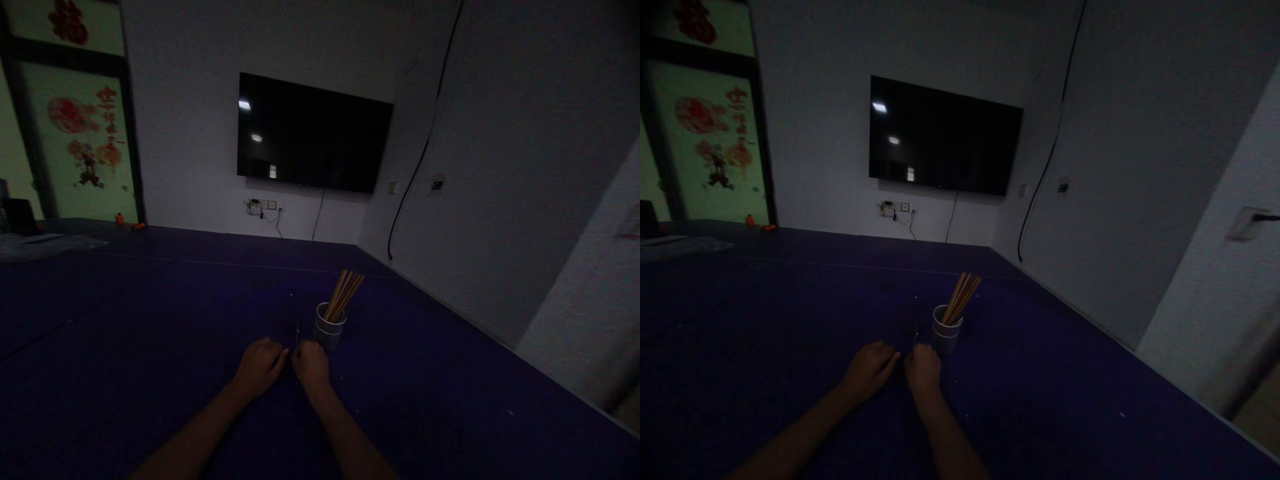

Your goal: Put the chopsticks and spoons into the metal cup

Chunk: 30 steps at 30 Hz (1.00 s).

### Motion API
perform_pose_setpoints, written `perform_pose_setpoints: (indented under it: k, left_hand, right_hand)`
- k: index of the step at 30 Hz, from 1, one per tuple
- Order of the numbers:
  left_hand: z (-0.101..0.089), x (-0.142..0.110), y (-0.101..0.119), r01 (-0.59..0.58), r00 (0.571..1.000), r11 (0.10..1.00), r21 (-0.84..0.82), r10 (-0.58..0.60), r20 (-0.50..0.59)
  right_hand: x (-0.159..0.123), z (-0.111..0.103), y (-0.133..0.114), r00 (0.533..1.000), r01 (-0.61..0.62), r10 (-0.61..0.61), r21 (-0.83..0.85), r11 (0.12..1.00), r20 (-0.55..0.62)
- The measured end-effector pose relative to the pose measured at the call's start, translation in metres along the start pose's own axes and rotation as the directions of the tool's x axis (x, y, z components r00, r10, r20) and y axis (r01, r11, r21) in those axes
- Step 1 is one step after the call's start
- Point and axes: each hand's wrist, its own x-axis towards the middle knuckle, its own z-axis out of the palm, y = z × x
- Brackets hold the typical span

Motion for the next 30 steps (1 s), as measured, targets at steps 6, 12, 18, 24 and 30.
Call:
perform_pose_setpoints:
  k: [6, 12, 18, 24, 30]
  left_hand:
    - [-0.001, 0.0, 0.002, -0.014, 0.999, 0.998, -0.058, 0.017, 0.051]
    - [-0.003, 0.0, 0.003, 0.019, 0.998, 0.997, -0.07, -0.015, 0.055]
    - [-0.001, 0.001, 0.002, 0.021, 0.997, 0.996, -0.086, -0.015, 0.072]
    - [-0.001, 0.002, 0.003, 0.004, 0.999, 0.998, -0.065, -0.008, -0.053]
    - [-0.006, 0.001, 0.006, -0.012, 0.979, 0.998, -0.067, -0.002, -0.204]
  right_hand:
    - [0.003, 0.002, 0.003, 0.997, 0.028, -0.004, 0.287, 0.958, -0.081]
    - [0.006, 0.003, -0.006, 0.967, 0.193, 0.013, 0.767, 0.612, -0.254]
    - [0.004, 0.001, -0.01, 0.989, 0.108, 0.057, 0.936, 0.336, -0.135]
    - [0.0, -0.006, -0.007, 0.961, 0.258, -0.041, 0.839, 0.478, -0.273]
    - [0.0, -0.009, -0.005, 0.804, 0.55, -0.269, 0.492, 0.675, -0.53]
